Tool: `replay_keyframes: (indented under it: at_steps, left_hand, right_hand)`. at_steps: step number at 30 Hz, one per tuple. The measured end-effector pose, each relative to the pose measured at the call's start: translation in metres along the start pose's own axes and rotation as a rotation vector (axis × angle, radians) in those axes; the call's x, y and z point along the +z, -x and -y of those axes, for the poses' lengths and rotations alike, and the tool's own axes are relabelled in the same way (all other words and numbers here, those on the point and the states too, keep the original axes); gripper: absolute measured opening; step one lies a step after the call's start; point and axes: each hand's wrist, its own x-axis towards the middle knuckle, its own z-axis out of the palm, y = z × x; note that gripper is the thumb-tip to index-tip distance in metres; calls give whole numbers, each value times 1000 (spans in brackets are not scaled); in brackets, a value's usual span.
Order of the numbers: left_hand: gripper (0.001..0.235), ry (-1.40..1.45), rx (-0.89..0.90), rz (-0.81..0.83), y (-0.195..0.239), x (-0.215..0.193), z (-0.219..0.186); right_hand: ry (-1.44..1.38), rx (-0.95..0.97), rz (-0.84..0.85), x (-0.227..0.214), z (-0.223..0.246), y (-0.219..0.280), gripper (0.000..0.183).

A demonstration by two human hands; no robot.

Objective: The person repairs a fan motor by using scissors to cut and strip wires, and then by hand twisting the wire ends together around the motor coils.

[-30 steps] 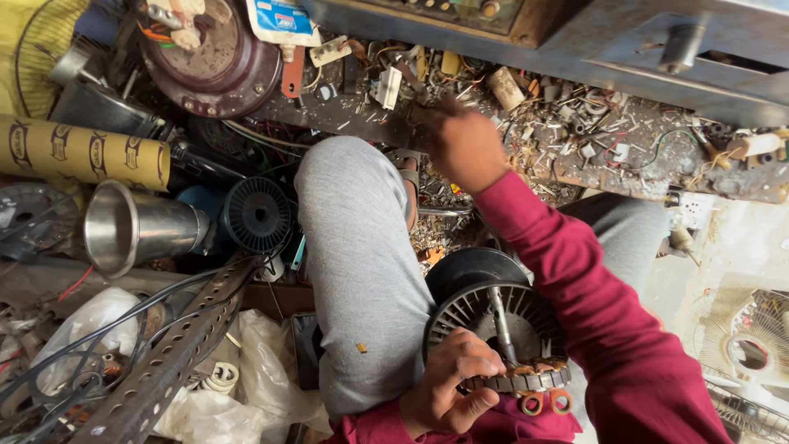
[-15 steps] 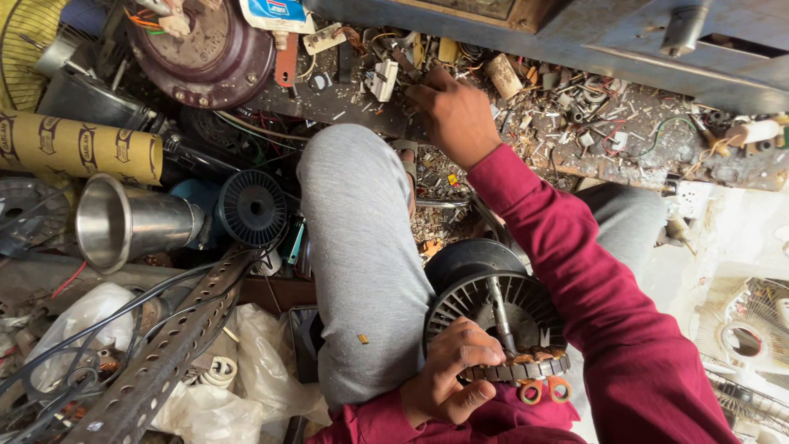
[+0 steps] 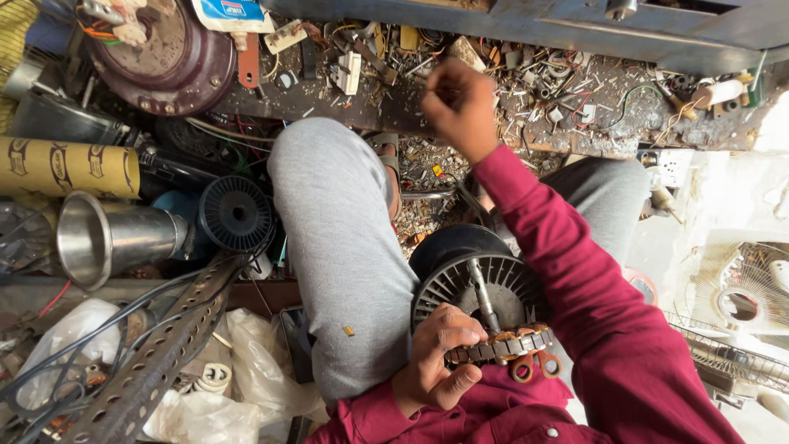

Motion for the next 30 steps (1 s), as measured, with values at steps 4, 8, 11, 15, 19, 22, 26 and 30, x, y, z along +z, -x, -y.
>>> replay_keyframes:
  at_steps: [4, 8, 11, 15, 19, 22, 26, 30]
  left_hand:
    - [37, -20, -25, 4, 4, 2, 0]
    - [37, -13, -36, 16, 6, 3, 1]
    - [36, -2, -42, 15, 7, 7, 0]
    - [36, 1, -54, 10, 4, 8, -2]
    - [36, -10, -59, 13, 1, 8, -5]
    - [37, -22, -37, 11, 0, 10, -9]
    - [31, -85, -66, 15, 0, 9, -16]
    - [21, -232, -59, 37, -1, 7, -31]
  right_hand:
    - [-9, 44, -72, -26, -5, 15, 23]
    - [-310, 331, -85, -38, -5, 18, 6]
    - [-760, 473, -33, -53, 3, 19, 16]
    - [-1222, 594, 14, -71, 35, 30, 30]
    - [-1148, 614, 25, -82, 60, 46, 42]
    - [-1088, 556, 34, -94, 68, 71, 30]
    - [-881, 467, 14, -119, 77, 121, 31]
    - [-577, 232, -80, -146, 122, 181, 5]
